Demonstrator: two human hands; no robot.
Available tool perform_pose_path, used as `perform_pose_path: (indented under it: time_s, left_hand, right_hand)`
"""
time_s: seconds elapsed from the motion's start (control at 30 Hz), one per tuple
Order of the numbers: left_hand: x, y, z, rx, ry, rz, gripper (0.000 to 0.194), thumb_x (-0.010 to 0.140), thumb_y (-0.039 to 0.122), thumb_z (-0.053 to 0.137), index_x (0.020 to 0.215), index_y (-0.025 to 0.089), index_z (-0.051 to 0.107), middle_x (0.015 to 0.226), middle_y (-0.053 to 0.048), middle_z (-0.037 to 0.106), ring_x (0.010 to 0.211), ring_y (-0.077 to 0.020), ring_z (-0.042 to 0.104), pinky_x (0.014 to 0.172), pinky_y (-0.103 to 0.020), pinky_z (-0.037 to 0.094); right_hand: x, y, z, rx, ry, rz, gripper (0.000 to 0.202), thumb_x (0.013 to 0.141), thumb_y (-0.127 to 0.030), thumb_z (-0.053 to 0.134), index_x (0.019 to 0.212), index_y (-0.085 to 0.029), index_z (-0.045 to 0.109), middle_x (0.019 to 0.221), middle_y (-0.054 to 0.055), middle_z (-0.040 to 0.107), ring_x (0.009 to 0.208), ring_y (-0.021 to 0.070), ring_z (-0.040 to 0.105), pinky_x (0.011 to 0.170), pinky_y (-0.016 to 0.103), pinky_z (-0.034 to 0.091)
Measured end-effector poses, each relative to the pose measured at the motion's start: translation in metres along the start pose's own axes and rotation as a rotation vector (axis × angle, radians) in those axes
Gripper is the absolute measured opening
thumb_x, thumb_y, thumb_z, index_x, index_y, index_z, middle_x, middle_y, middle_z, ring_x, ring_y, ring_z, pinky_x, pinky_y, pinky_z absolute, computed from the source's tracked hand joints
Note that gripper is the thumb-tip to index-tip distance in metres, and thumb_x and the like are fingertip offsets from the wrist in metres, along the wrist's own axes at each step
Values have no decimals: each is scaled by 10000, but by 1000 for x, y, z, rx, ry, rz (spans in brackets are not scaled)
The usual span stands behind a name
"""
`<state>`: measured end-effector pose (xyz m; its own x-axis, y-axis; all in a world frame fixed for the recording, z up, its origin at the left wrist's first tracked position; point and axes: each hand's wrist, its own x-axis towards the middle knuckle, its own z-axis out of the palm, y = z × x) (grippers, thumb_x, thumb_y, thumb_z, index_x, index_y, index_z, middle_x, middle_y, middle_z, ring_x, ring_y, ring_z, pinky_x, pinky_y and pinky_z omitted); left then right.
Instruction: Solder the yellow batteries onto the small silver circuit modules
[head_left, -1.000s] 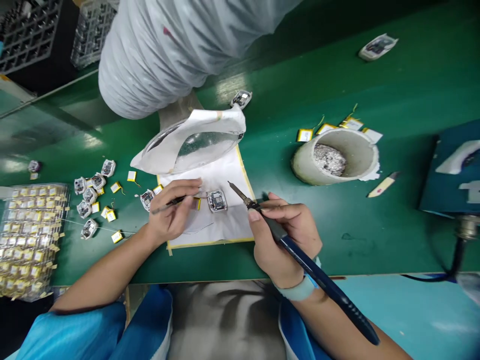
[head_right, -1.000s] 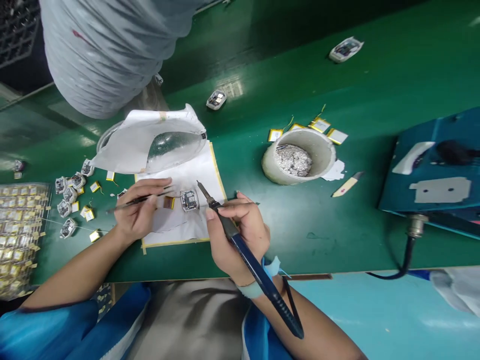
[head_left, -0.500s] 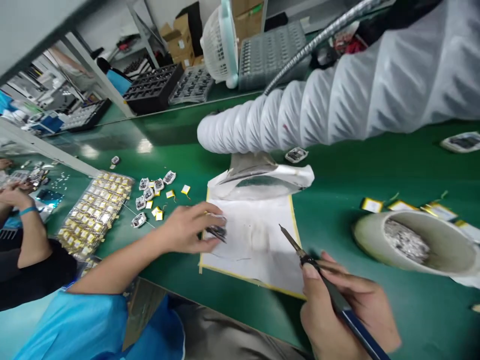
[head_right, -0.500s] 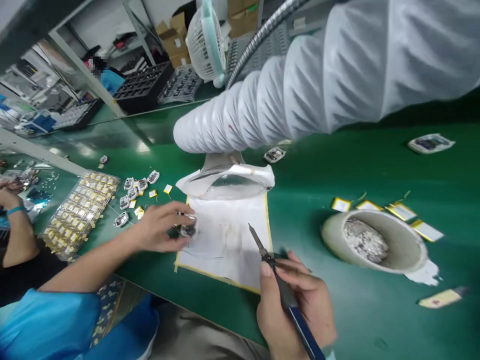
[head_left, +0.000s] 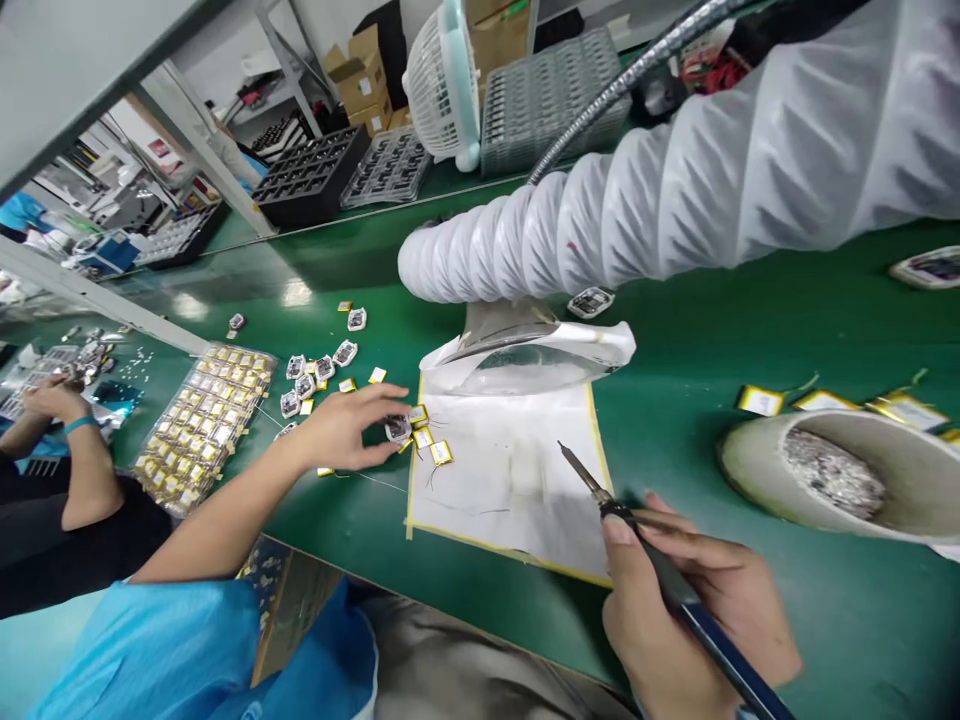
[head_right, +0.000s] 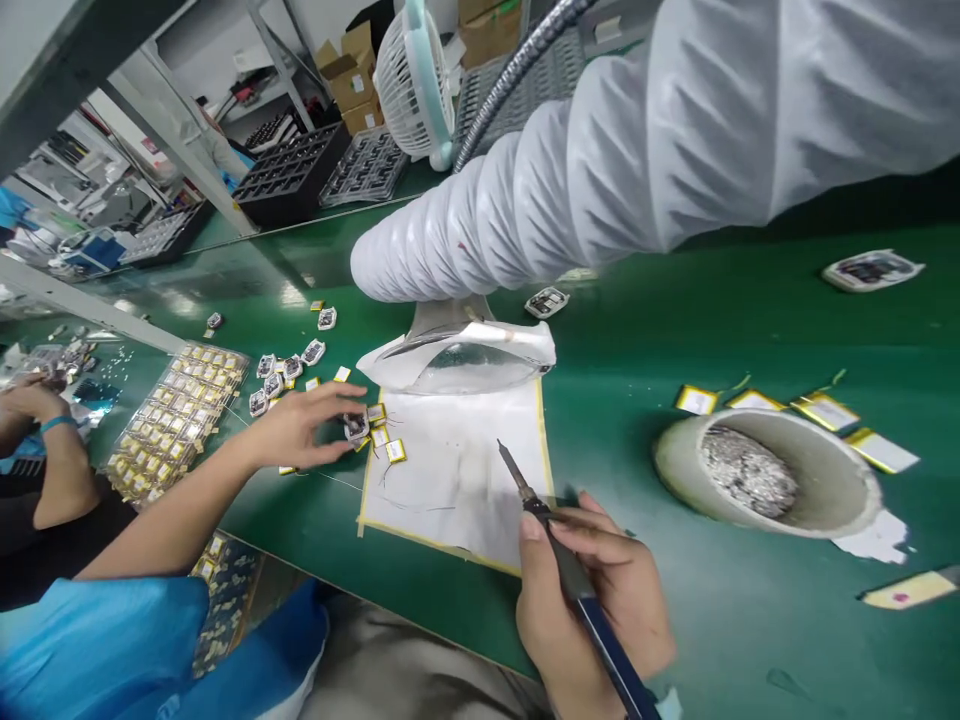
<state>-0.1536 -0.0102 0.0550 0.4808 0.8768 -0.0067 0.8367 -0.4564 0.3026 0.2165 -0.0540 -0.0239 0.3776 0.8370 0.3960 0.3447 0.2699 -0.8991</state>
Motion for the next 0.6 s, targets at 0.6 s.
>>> perform_pose_path:
  time_s: [0.6]
  left_hand:
    - [44,110,58,125,58,-43,429,1022,402,693,1439,303,703,1148,-61,737,910,-215,770,671,-302,576]
  right_hand:
    - [2,9,-25,-65,110,-35,279,972,-458,847,901,-242,686,805,-16,720,845,240,824,1032,521,699]
